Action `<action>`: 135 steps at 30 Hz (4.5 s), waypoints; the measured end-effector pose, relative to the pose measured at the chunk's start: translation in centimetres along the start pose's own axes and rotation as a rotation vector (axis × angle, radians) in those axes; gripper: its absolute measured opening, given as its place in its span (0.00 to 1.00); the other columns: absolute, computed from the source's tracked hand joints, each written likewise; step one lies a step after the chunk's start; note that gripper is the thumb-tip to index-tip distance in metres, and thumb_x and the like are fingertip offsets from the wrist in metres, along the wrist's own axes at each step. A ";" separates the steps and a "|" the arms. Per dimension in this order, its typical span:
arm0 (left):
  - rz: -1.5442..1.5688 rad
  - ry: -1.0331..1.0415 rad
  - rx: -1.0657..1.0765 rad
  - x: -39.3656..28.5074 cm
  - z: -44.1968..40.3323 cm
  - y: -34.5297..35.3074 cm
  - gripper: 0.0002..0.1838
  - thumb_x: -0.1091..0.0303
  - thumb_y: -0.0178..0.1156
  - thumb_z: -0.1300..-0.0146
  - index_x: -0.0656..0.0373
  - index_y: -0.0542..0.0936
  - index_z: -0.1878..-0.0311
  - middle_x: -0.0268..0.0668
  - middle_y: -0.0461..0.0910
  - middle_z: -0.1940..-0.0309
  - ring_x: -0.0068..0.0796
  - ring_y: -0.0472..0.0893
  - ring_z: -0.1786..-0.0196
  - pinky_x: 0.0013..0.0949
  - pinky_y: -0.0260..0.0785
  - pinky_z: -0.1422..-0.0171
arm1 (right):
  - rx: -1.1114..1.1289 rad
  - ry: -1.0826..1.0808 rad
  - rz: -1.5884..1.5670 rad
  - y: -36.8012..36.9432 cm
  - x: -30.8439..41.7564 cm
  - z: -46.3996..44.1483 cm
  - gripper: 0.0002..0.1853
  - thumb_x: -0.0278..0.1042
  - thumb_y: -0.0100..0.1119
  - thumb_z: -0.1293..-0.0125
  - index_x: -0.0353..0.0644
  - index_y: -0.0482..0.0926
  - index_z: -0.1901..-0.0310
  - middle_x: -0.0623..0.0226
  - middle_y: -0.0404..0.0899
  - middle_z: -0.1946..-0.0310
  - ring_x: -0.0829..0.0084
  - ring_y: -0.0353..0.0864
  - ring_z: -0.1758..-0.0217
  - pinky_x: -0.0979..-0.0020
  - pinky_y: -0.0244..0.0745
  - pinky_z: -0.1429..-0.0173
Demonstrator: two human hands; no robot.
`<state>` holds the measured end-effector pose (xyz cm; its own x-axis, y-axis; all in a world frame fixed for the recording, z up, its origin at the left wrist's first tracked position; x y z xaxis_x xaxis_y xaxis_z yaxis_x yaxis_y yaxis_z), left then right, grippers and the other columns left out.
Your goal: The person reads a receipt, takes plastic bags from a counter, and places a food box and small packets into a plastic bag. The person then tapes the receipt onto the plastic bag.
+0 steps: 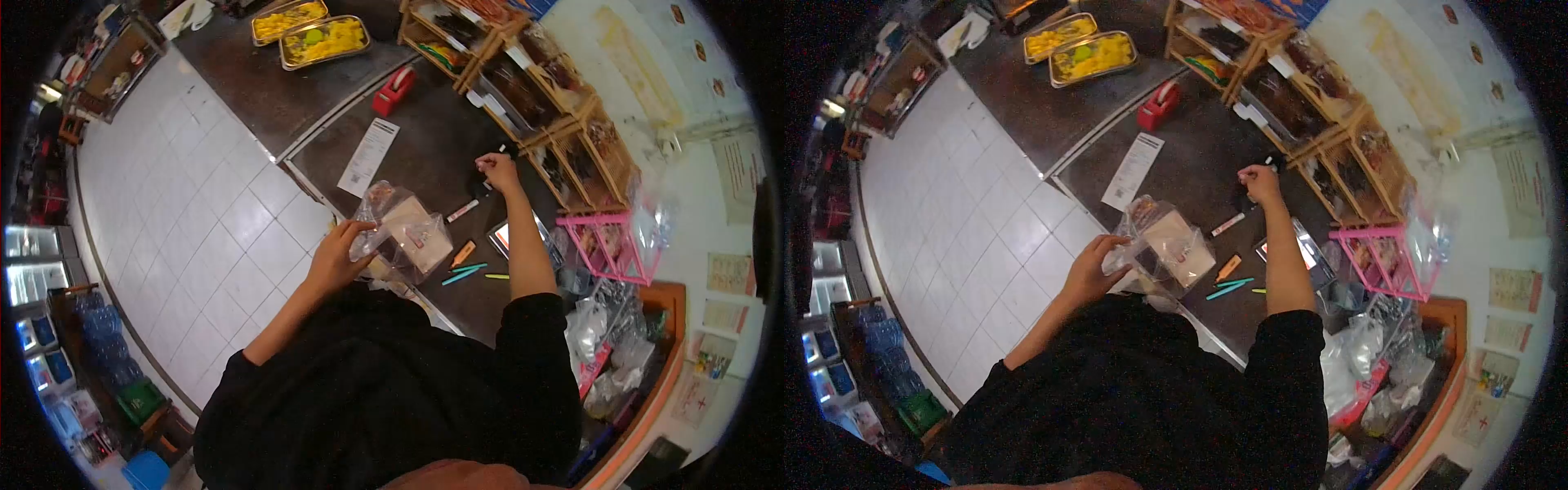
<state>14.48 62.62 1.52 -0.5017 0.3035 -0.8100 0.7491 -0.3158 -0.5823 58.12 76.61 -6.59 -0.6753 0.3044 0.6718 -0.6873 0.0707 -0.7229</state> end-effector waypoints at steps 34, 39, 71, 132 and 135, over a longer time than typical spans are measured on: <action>-0.045 0.017 0.061 -0.1 0.6 0.1 0.22 0.68 0.71 0.40 0.55 0.78 0.42 0.43 0.78 0.46 0.44 0.82 0.44 0.42 0.77 0.42 | -0.395 -0.081 0.335 5.3 -3.0 12.6 0.17 0.47 0.67 0.33 0.39 0.80 0.68 0.60 0.82 0.76 0.57 0.84 0.70 0.56 0.78 0.61; -0.069 0.005 0.099 0.7 -0.1 0.4 0.21 0.67 0.70 0.39 0.57 0.78 0.43 0.44 0.78 0.46 0.45 0.82 0.45 0.42 0.76 0.42 | -0.438 0.099 -0.092 7.0 -4.7 16.7 0.11 0.40 0.66 0.33 0.40 0.83 0.63 0.58 0.86 0.70 0.56 0.86 0.68 0.62 0.78 0.60; 0.085 0.165 -0.015 1.2 -7.4 0.1 0.13 0.72 0.65 0.37 0.65 0.80 0.51 0.49 0.83 0.61 0.46 0.83 0.61 0.40 0.73 0.57 | -0.040 -0.367 0.466 6.4 10.6 23.9 0.14 0.31 0.64 0.39 0.48 0.84 0.51 0.57 0.82 0.54 0.57 0.83 0.49 0.55 0.74 0.38; 0.065 0.439 0.506 6.8 -2.5 17.2 0.49 0.47 0.67 0.39 0.60 0.57 0.22 0.48 0.52 0.20 0.47 0.53 0.19 0.48 0.36 0.15 | -0.725 0.699 -1.569 17.2 3.7 23.8 0.20 0.48 0.52 0.23 0.37 0.83 0.55 0.65 0.82 0.64 0.71 0.83 0.61 0.66 0.78 0.56; -0.214 0.509 0.471 7.8 -1.8 20.4 0.43 0.47 0.65 0.38 0.60 0.61 0.26 0.47 0.57 0.26 0.47 0.58 0.24 0.47 0.41 0.19 | -0.653 0.702 -0.970 17.9 8.5 25.4 0.19 0.45 0.51 0.22 0.33 0.81 0.52 0.60 0.83 0.60 0.63 0.84 0.55 0.60 0.77 0.48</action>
<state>26.64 60.13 -16.59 -0.2666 0.7466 -0.6095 0.3335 -0.5219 -0.7851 33.31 56.36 -9.70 0.4137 0.2763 0.8675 -0.4205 0.9031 -0.0871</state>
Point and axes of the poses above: each hand's wrist, its own z-axis away from the middle knuckle, its own y-axis out of the palm, x = y × z, the point moved 2 cm from there along -z, towards the middle knuckle
